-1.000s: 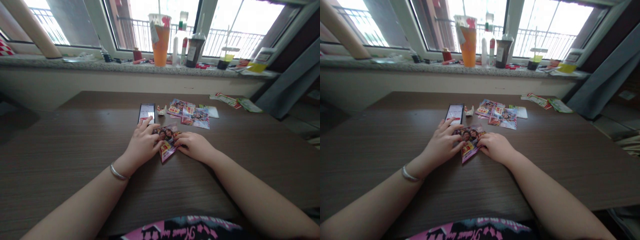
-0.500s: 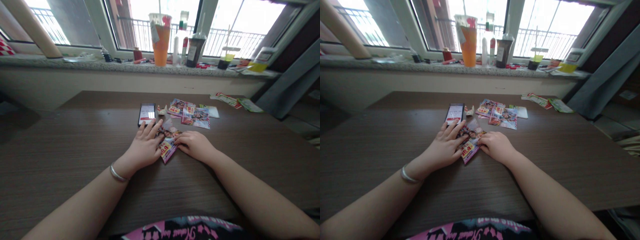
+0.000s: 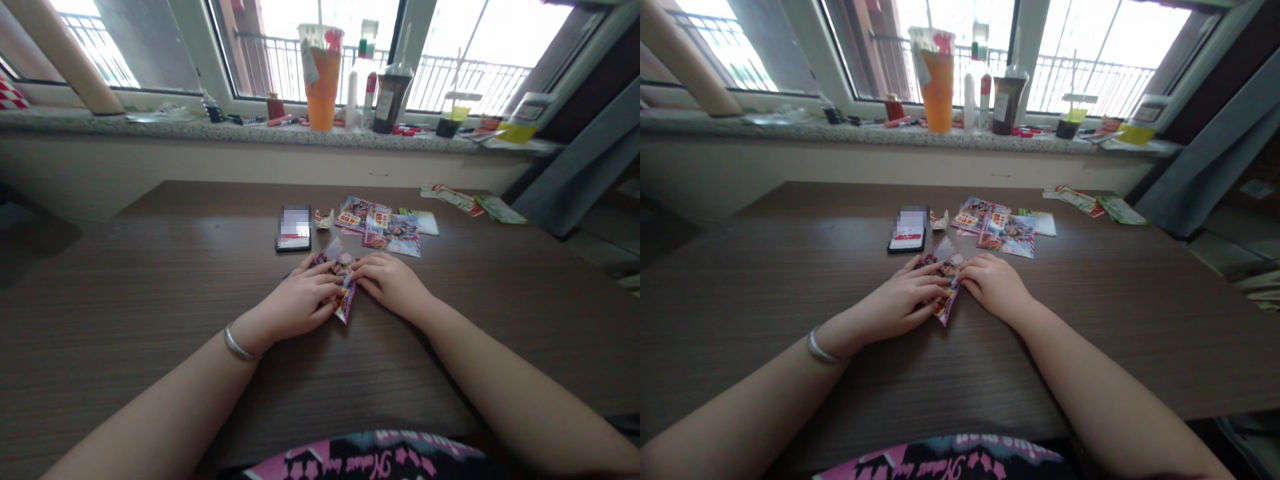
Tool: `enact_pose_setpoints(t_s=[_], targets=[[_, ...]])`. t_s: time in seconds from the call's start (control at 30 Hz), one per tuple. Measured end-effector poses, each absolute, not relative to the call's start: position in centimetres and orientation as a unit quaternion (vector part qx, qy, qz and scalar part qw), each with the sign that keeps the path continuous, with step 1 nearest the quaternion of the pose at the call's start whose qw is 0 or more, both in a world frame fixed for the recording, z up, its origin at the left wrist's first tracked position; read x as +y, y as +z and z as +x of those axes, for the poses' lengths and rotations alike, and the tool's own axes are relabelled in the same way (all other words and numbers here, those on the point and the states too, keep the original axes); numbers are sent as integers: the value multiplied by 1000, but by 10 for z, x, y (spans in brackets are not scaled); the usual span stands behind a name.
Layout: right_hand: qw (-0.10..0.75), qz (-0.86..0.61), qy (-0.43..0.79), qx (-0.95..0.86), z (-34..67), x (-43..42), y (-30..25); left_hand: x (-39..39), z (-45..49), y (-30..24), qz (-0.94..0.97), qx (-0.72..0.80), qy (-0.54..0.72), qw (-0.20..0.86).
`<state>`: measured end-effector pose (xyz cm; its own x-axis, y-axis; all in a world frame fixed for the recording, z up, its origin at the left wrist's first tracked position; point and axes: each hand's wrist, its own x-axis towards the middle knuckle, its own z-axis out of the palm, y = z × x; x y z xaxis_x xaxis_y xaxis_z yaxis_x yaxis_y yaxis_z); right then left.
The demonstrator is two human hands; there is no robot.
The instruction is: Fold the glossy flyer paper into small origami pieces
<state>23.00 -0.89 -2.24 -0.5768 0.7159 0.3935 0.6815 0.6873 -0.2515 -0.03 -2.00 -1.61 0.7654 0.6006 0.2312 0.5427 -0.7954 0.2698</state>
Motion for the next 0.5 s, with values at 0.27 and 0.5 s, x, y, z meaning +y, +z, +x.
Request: enact_pose_setpoints(t_s=[0.27, 0.5], targets=[[221, -373, 45, -900, 234, -5, -23, -20, 1, -17, 945, 260, 153, 125], [199, -349, 20, -916, 242, -1, -21, -24, 0, -12, 952, 247, 146, 106]])
